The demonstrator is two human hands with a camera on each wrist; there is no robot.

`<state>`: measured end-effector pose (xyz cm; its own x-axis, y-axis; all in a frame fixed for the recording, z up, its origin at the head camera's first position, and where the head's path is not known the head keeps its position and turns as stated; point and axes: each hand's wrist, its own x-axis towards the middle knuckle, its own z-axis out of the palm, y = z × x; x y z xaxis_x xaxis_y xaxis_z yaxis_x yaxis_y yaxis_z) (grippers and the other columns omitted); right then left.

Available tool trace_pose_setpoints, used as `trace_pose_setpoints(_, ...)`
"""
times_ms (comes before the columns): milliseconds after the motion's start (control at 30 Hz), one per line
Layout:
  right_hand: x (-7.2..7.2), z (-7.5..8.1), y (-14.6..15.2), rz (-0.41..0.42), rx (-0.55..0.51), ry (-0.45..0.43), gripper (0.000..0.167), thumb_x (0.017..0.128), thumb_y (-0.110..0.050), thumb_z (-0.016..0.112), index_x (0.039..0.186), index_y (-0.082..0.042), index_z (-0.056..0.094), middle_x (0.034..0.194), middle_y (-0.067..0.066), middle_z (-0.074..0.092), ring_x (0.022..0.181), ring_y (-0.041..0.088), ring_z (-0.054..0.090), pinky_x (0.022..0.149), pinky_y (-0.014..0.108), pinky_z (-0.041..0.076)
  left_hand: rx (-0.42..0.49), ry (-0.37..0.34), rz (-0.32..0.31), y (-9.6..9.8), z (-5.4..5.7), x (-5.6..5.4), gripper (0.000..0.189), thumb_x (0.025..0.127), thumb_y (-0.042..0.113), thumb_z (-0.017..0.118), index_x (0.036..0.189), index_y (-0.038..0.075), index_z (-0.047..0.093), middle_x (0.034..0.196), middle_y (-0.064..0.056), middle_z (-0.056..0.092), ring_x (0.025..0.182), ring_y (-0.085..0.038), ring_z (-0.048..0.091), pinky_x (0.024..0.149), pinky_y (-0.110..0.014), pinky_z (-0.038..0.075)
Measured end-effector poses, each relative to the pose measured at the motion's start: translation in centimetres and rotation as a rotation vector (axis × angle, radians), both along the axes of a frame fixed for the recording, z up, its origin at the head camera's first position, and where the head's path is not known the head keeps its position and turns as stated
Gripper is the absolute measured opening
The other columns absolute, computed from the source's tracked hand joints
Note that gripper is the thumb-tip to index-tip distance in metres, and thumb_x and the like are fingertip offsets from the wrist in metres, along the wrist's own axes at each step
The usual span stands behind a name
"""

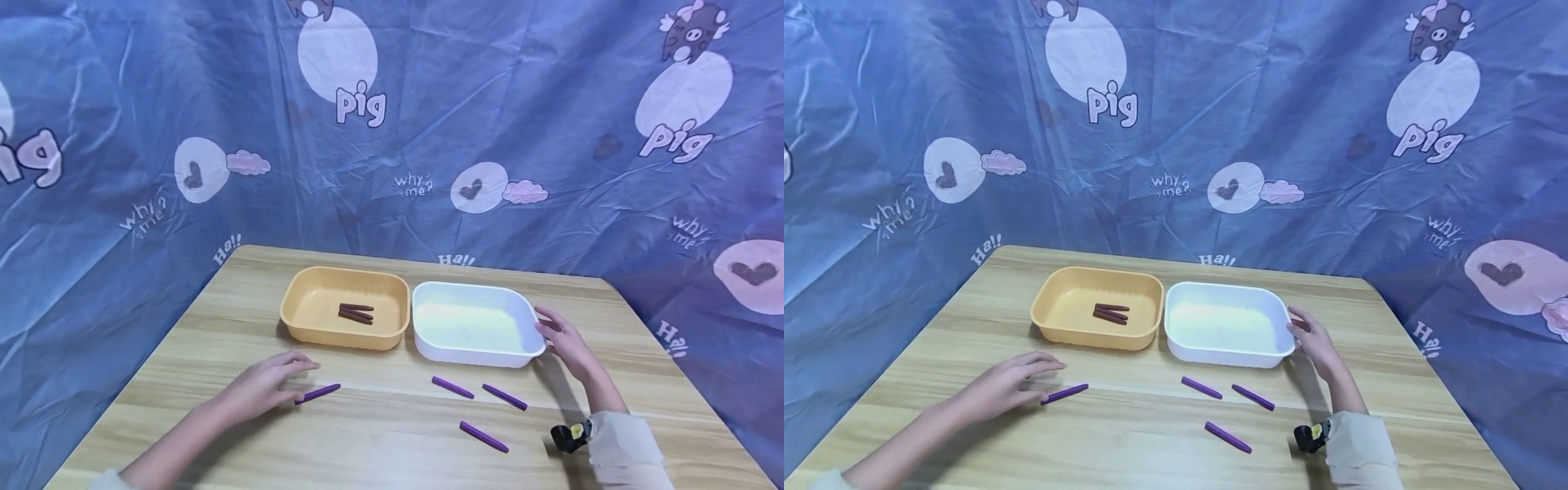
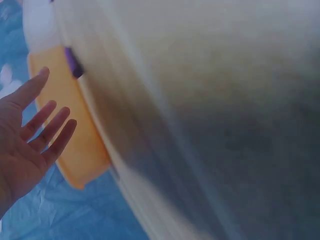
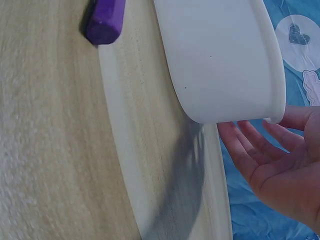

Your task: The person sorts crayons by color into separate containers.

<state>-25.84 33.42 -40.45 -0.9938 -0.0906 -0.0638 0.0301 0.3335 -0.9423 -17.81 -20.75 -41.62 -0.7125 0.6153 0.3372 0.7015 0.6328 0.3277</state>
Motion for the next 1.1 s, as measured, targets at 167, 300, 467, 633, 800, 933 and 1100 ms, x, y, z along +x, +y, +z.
trace_pose_setpoints(167,-0.1,0.0,0.0,0.002,-0.006,-0.001,0.056,0.099,-0.017,0.039,0.142,0.009,0.012,0.135,0.037,0.023,0.092,-0.002,0.049,0.077,0.021,0.047,-0.063,-0.025,-0.032,0.3,-0.6,0.4,0.047,0.075,0.022,0.074,0.117,0.007,0.062,0.109,-0.002,0.058,0.096,-0.018,0.057,0.079,-0.037,0.050)
trace_pose_setpoints(300,-0.1,-0.1,0.1,0.003,-0.020,0.005,0.056,0.099,-0.017,0.039,0.141,0.010,0.013,0.135,0.037,0.024,0.092,-0.002,0.050,0.077,0.021,0.047,-0.080,-0.016,-0.060,0.4,-1.0,0.5,0.043,0.074,0.016,0.074,0.115,0.006,0.063,0.107,-0.002,0.058,0.094,-0.019,0.058,0.078,-0.036,0.050)
trace_pose_setpoints(467,-0.1,-0.2,0.2,0.002,-0.037,0.014,0.055,0.099,-0.017,0.039,0.141,0.010,0.016,0.134,0.037,0.026,0.093,0.001,0.052,0.078,0.023,0.048,-0.088,-0.022,-0.066,0.5,-1.2,0.5,0.040,0.075,0.009,0.073,0.114,0.006,0.064,0.104,-0.001,0.059,0.093,-0.018,0.058,0.078,-0.035,0.050)
trace_pose_setpoints(633,0.1,-0.2,0.2,-0.001,-0.047,0.010,0.056,0.099,-0.019,0.041,0.142,0.007,0.016,0.134,0.036,0.027,0.094,0.002,0.051,0.079,0.023,0.047,-0.091,-0.027,-0.067,0.6,-1.4,0.7,0.038,0.074,0.005,0.072,0.111,0.007,0.066,0.100,0.002,0.059,0.090,-0.015,0.057,0.076,-0.032,0.050)
trace_pose_setpoints(800,0.2,-0.2,0.1,-0.002,-0.053,-0.008,0.059,0.099,-0.022,0.041,0.144,0.004,0.014,0.136,0.034,0.026,0.095,0.001,0.051,0.081,0.025,0.046,-0.071,-0.005,-0.071,0.7,-1.7,0.8,0.038,0.072,0.001,0.073,0.109,0.008,0.067,0.095,0.004,0.059,0.087,-0.013,0.057,0.073,-0.030,0.051)
trace_pose_setpoints(933,0.2,-0.3,0.1,-0.007,-0.064,-0.016,0.059,0.099,-0.023,0.041,0.144,0.004,0.014,0.136,0.035,0.025,0.093,0.002,0.052,0.080,0.026,0.047,-0.067,0.009,-0.077,0.8,-1.8,0.7,0.037,0.072,0.000,0.071,0.108,0.008,0.067,0.093,0.004,0.059,0.085,-0.012,0.057,0.072,-0.029,0.051)
trace_pose_setpoints(1100,0.2,-0.6,0.3,-0.012,-0.072,-0.004,0.058,0.099,-0.023,0.042,0.143,0.004,0.016,0.134,0.034,0.028,0.092,0.005,0.054,0.076,0.026,0.049,-0.049,0.019,-0.073,1.1,-1.9,0.6,0.035,0.073,-0.002,0.070,0.107,0.006,0.067,0.091,0.002,0.061,0.083,-0.011,0.057,0.070,-0.028,0.051)
